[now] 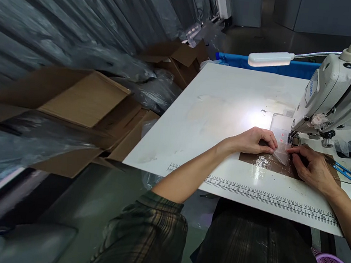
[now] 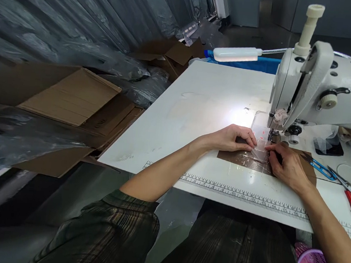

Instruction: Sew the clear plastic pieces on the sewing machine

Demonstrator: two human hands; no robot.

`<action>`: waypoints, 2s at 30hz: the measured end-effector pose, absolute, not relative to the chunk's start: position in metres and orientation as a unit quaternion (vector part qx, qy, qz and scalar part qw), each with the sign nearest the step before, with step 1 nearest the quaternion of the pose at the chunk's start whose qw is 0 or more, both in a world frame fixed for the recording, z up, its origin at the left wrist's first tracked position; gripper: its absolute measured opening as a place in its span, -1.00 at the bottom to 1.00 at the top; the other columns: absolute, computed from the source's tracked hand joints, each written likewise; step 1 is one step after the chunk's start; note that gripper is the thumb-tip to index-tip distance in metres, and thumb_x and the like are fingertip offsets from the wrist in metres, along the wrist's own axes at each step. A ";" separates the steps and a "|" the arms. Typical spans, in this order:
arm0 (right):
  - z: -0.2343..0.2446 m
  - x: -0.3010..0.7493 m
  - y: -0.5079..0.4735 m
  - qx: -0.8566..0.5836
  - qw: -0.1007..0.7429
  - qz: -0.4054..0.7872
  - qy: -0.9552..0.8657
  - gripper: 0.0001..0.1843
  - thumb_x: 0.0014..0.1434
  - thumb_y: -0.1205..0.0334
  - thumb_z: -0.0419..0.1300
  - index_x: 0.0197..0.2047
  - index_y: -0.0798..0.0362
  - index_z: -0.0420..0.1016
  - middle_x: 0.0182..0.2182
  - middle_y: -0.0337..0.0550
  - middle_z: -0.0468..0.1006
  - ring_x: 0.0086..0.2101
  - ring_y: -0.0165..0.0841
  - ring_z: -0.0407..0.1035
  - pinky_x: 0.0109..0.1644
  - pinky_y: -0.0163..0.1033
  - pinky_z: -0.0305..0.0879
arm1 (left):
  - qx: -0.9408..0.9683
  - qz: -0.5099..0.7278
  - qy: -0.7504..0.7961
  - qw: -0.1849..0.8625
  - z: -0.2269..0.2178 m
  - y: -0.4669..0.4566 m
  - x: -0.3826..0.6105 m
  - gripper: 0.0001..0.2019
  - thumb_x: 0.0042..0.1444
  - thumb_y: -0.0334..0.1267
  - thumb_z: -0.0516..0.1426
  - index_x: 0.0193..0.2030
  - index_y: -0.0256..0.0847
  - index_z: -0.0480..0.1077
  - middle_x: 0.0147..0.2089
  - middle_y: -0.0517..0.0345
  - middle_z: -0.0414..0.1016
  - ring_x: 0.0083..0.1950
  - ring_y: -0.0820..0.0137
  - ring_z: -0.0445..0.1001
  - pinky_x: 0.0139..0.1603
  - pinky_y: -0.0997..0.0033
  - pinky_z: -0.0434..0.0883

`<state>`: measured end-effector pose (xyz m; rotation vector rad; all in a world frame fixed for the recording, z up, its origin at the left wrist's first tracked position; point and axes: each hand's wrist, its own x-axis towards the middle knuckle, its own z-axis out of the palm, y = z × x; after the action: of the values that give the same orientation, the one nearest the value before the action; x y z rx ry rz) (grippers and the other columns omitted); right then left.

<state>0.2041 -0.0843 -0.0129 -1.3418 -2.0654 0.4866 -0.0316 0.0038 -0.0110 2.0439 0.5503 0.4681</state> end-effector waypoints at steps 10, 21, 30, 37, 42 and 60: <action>-0.017 0.212 -0.082 -0.562 0.327 0.202 -0.732 -0.76 0.24 0.21 0.10 -0.16 0.00 0.60 -0.34 -0.13 0.64 -0.45 -0.32 0.46 -0.37 -0.22 0.40 | 0.858 0.204 0.253 0.398 -0.014 -0.008 -0.023 -0.88 0.19 -0.20 0.27 -0.21 -0.16 0.62 -0.15 0.10 0.49 -0.15 0.41 0.49 -0.12 0.34 0.48; -0.021 0.208 -0.085 -0.491 0.327 0.182 -0.787 -0.77 0.30 0.10 0.14 -0.12 -0.03 0.59 -0.14 0.00 0.60 -0.15 -0.18 0.53 -0.03 -0.01 0.50 | 0.797 0.201 0.285 0.493 -0.012 -0.008 -0.023 -0.97 0.02 -0.31 0.35 -0.35 -0.14 0.63 -0.13 0.10 0.52 -0.09 0.37 0.51 0.02 0.23 0.48; -0.025 0.207 -0.086 -0.507 0.310 0.146 -0.790 -0.77 0.28 0.08 0.17 -0.08 -0.03 0.54 -0.11 0.03 0.55 -0.14 -0.15 0.50 -0.05 0.01 0.51 | 0.816 0.274 0.270 0.432 -0.013 -0.007 -0.022 -0.88 0.21 -0.28 0.19 -0.28 -0.26 0.52 -0.18 0.03 0.57 -0.15 0.40 0.53 -0.07 0.26 0.51; -0.018 0.216 -0.083 -0.575 0.345 0.160 -0.724 -0.78 0.25 0.14 0.13 -0.18 0.00 0.58 -0.36 -0.09 0.60 -0.44 -0.28 0.45 -0.37 -0.17 0.43 | 0.902 0.212 0.156 0.342 -0.010 -0.008 -0.024 -0.92 0.23 -0.32 0.22 -0.15 -0.15 0.52 -0.01 0.01 0.58 0.04 0.33 0.53 0.11 0.19 0.51; -0.016 0.213 -0.084 -0.554 0.334 0.168 -0.744 -0.77 0.25 0.18 0.11 -0.19 -0.01 0.59 -0.36 -0.08 0.61 -0.37 -0.25 0.50 -0.32 -0.16 0.47 | 0.916 0.190 0.161 0.316 -0.016 -0.002 -0.026 -0.94 0.23 -0.31 0.25 -0.18 -0.20 0.56 -0.03 -0.01 0.58 -0.01 0.35 0.56 0.04 0.27 0.54; -0.023 0.205 -0.086 -0.440 0.309 0.145 -0.830 -0.77 0.30 0.21 0.12 -0.12 -0.01 0.61 -0.16 -0.03 0.62 -0.15 -0.20 0.51 -0.04 -0.04 0.50 | 0.897 0.181 0.186 0.358 -0.015 -0.002 -0.024 -0.93 0.19 -0.26 0.28 -0.21 -0.18 0.55 -0.04 0.06 0.57 -0.01 0.36 0.54 0.06 0.26 0.51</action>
<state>0.2046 -0.0861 -0.0232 -1.1626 -2.1943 0.3844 -0.0243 -0.0022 -0.0149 2.3153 0.4803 0.4664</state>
